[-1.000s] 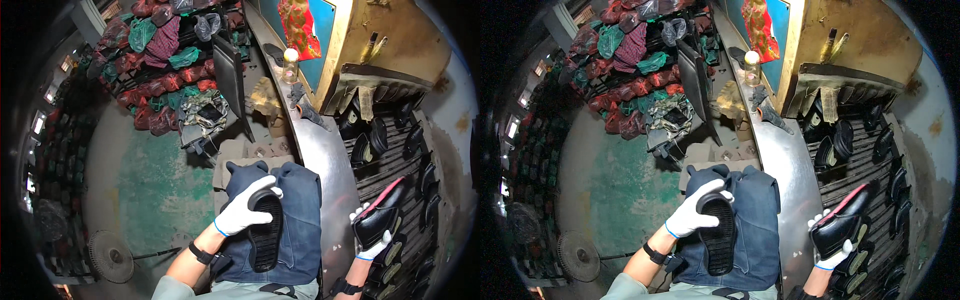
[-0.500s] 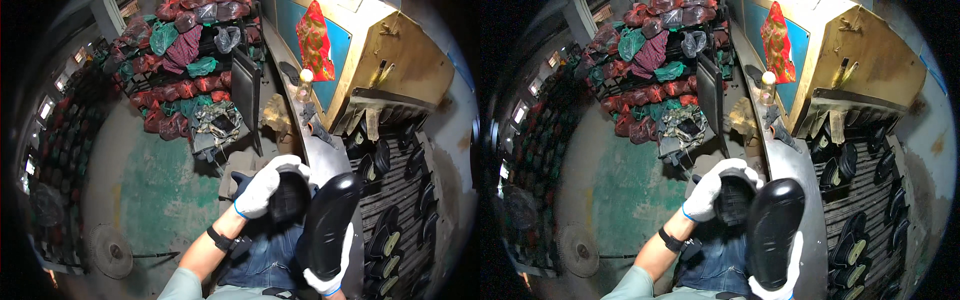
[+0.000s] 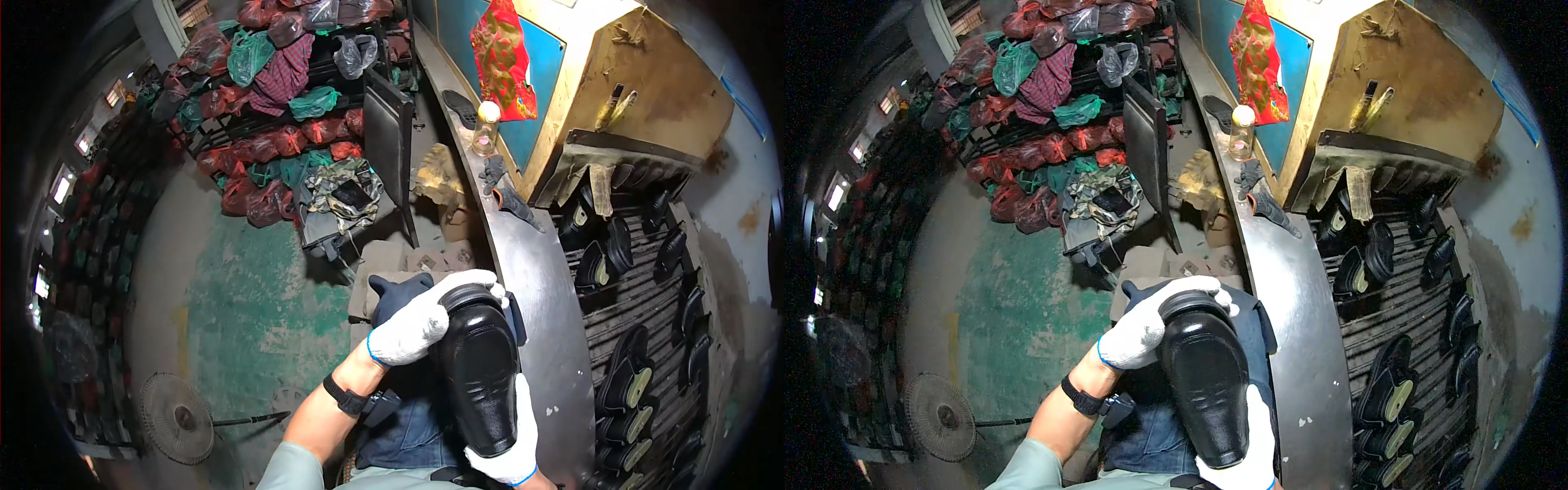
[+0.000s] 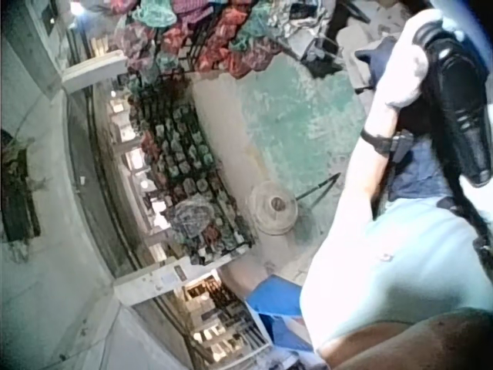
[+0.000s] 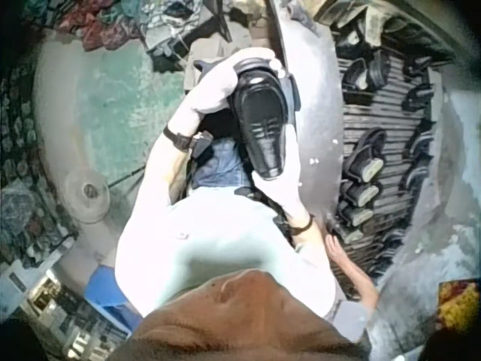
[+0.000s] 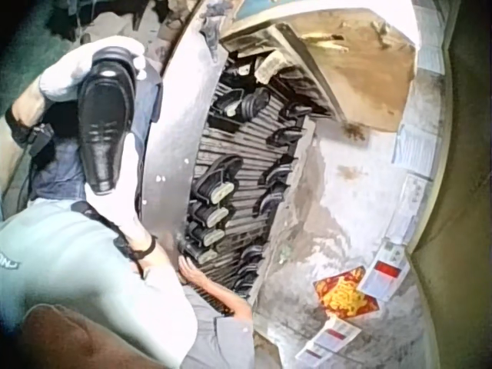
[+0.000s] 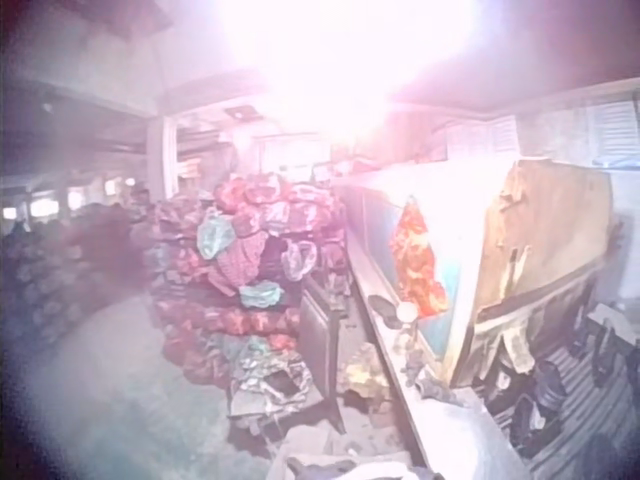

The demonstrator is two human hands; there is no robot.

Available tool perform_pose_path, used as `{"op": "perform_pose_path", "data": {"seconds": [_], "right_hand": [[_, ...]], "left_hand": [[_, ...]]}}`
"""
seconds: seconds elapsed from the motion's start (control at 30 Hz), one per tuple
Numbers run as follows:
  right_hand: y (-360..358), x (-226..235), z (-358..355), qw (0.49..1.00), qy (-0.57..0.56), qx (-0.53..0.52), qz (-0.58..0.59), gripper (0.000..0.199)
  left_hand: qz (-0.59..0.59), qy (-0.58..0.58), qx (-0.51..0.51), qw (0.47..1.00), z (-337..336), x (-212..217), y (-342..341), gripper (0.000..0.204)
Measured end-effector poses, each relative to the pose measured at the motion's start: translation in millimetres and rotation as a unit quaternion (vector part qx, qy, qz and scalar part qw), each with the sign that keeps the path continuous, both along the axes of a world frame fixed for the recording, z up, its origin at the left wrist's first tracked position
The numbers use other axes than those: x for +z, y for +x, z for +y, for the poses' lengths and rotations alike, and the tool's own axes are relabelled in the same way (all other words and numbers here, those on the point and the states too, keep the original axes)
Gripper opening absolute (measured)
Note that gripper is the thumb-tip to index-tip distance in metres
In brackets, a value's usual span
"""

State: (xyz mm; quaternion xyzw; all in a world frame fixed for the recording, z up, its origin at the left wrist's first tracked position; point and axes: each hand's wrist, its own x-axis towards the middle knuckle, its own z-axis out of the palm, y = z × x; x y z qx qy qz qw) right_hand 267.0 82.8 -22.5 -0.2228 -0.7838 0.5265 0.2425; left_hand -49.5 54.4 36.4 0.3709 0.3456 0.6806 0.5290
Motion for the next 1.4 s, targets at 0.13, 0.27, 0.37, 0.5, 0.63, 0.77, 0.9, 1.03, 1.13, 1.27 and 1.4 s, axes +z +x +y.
{"op": "perform_pose_path", "data": {"seconds": [0.13, 0.27, 0.37, 0.5, 0.63, 0.77, 0.9, 1.03, 1.13, 1.27, 1.4], "right_hand": [[-12.2, 27.0, -0.8, 1.0, -0.003, 0.003, -0.022, 0.133], [-17.6, 34.5, -2.5, 0.998, -0.061, 0.002, -0.011, 0.131], [-20.4, 35.0, -1.6, 0.997, -0.08, 0.009, -0.011, 0.13], [-40.2, 41.7, -7.5, 1.0, -0.008, -0.017, 0.011, 0.128], [-45.2, 33.2, -3.2, 0.999, -0.019, -0.001, 0.037, 0.125], [-49.0, 6.0, 15.0, 0.997, 0.057, 0.027, 0.054, 0.121], [-67.6, -6.9, 35.9, 0.998, 0.037, 0.031, 0.052, 0.118], [-82.0, 12.1, 79.4, 0.94, -0.318, 0.109, 0.051, 0.13], [-92.9, 7.6, 104.4, 0.875, -0.424, 0.168, 0.161, 0.133], [-111.7, 16.4, 125.7, 0.869, -0.466, 0.126, 0.107, 0.082], [-122.2, 67.6, 140.8, 0.945, -0.241, 0.204, -0.085, 0.037]], "left_hand": [[0.013, -0.001, -0.012, 1.0, 1.1, 2.9, -0.4, 0.11], [0.036, 0.0, -0.011, 0.999, 1.5, 5.4, -0.5, 0.112], [0.047, 0.002, -0.014, 0.999, -0.2, 7.2, -0.4, 0.111], [0.037, 0.006, -0.029, 0.999, -0.5, 3.5, 0.8, 0.108], [0.03, 0.004, -0.058, 0.998, -3.0, 5.1, -6.3, 0.122], [0.053, -0.007, -0.073, 0.996, -14.4, 37.9, -12.6, 0.127], [0.45, -0.04, 0.001, 0.892, -17.1, 117.1, -9.7, 0.093], [0.68, 0.235, 0.002, 0.695, -62.6, 71.8, 48.0, 0.054], [0.72, 0.233, -0.107, 0.645, -96.7, -12.9, 101.3, 0.05], [0.751, 0.196, -0.082, 0.625, -139.4, -132.6, 143.4, 0.044], [0.862, 0.158, -0.117, 0.468, -134.2, -125.6, 152.2, 0.047]]}}
